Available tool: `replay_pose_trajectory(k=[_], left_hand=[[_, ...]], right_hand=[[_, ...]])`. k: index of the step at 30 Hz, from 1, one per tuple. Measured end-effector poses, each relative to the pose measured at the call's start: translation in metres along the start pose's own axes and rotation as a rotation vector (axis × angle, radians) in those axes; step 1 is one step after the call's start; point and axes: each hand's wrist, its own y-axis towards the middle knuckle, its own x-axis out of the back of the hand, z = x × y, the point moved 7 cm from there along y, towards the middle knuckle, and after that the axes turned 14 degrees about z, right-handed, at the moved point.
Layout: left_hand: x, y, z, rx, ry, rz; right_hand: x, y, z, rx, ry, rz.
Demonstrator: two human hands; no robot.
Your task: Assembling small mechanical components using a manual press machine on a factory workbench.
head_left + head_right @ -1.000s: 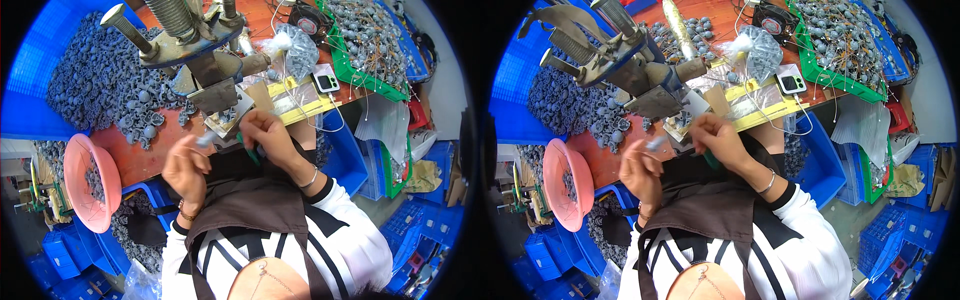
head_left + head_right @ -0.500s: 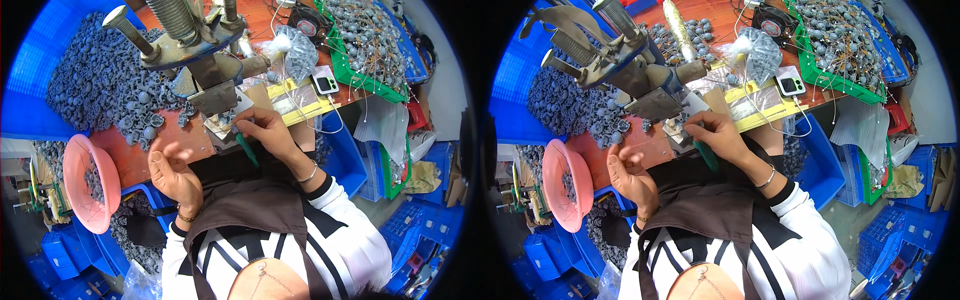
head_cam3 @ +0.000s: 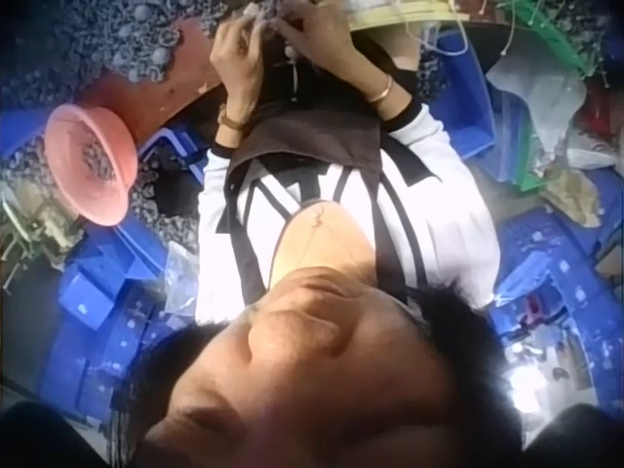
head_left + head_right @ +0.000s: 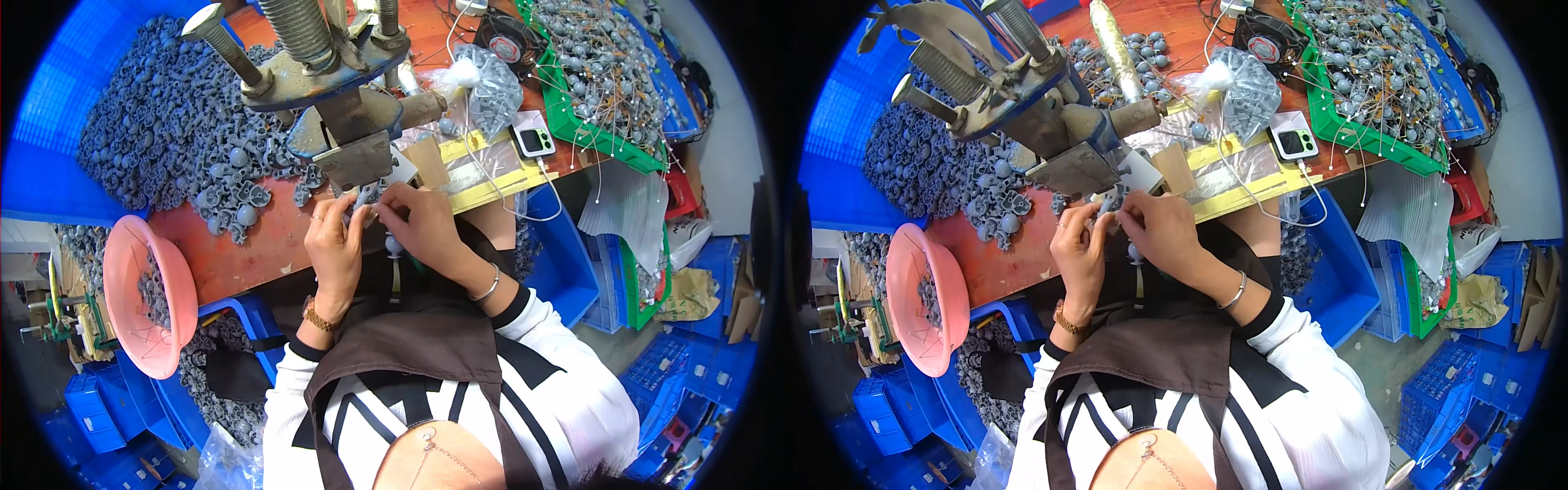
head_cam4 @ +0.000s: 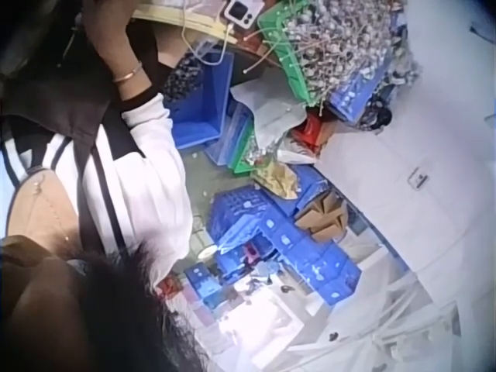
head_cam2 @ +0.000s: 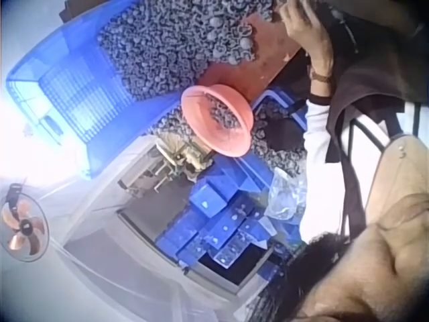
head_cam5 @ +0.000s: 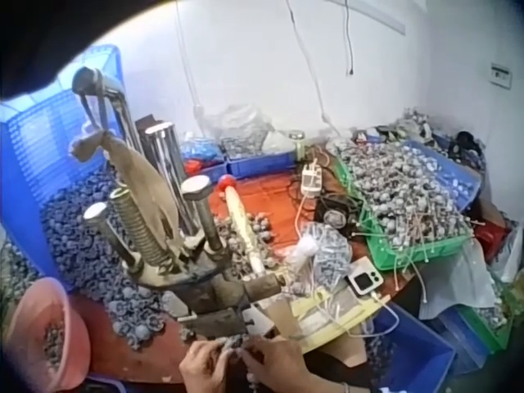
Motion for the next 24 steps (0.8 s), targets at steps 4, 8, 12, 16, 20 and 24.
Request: replay_pose_trajectory(k=[4,8,12,16,20,24], left_hand=[[-0.002,0.008,0.001,0.068,-0.029,0.064],[0.009,0.018,0.000,-0.004,-0.027,0.133],[0.004,0.022,-0.009,-0.009,0.056,0.172],[0.002,0.017,-0.008,0.055,0.077,0.104],[0.005,0.012,-0.007,0.073,0.077,0.086],[0.002,0.016,-0.012,0.077,0.105,0.141]], right_hand=[[0.005,0.002,0.012,0.032,-0.294,0.019],[0.041,0.014,0.004,0.017,-0.323,0.046],[0.113,0.097,0.005,0.163,0.482,-0.058],[0.130,0.117,0.081,0.382,0.646,-0.085],[0.112,0.010,0.137,0.741,0.218,-0.268],[0.086,-0.042,0.109,0.916,-0.146,-0.147]])
